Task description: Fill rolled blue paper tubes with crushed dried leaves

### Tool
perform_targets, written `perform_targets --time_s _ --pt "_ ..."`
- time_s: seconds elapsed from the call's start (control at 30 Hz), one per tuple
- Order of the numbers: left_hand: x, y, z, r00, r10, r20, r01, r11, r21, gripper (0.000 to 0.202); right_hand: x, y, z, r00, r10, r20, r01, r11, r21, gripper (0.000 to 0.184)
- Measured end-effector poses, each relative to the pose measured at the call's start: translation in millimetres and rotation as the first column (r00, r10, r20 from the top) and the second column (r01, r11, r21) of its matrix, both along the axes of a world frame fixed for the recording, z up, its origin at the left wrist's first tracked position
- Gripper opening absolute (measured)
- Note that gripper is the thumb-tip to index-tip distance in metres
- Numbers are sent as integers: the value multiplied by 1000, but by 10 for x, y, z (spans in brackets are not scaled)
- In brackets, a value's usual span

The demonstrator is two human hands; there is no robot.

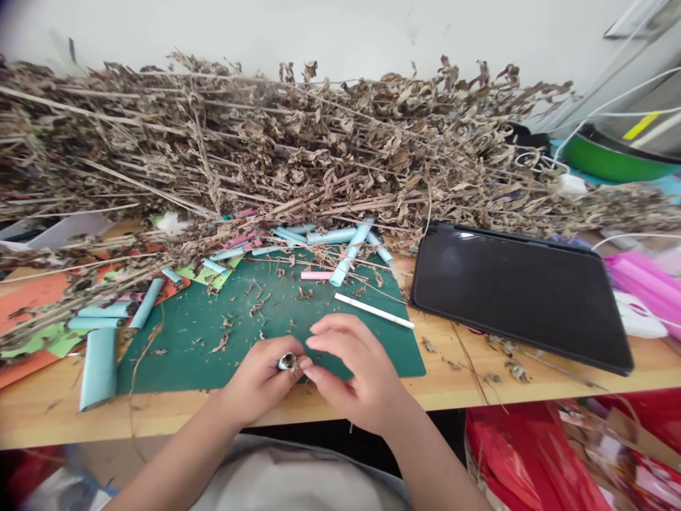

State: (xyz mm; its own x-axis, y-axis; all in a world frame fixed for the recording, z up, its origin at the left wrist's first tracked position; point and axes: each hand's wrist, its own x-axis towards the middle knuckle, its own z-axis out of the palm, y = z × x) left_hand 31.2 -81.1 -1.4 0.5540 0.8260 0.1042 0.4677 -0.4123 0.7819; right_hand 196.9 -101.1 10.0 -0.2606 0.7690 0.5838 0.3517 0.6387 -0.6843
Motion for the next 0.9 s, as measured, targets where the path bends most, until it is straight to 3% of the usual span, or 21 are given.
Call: perform_targets --time_s 0.13,0.23,0.3,0.4,0.53,0.67,0.9 --pt "-17 -8 16 996 22 88 -16 998 -65 23 26 -38 -62 998 -5 -69 7 1000 27 33" --pt "-53 -7 17 959 102 265 -49 979 -199 28 -4 -34 -79 991 -48 127 25 984 179 40" --pt "-84 -12 15 896 158 415 -35 956 -290 32 -33 -22 -72 940 -174 294 67 938 340 37" --pt "-135 -39 17 814 179 552 18 943 -334 37 -62 -8 -56 876 -308 371 103 871 481 31" --pt "-189 -97 67 798 87 596 59 974 -220 39 -64 -14 -63 870 -309 383 90 865 494 40" --pt "-222 -142 146 790 -41 611 89 995 -49 24 -63 -38 -46 879 -292 377 75 865 497 45" --pt "-254 -194 195 754 -104 648 137 991 0 24 -81 -56 67 857 -276 435 -11 834 551 38"
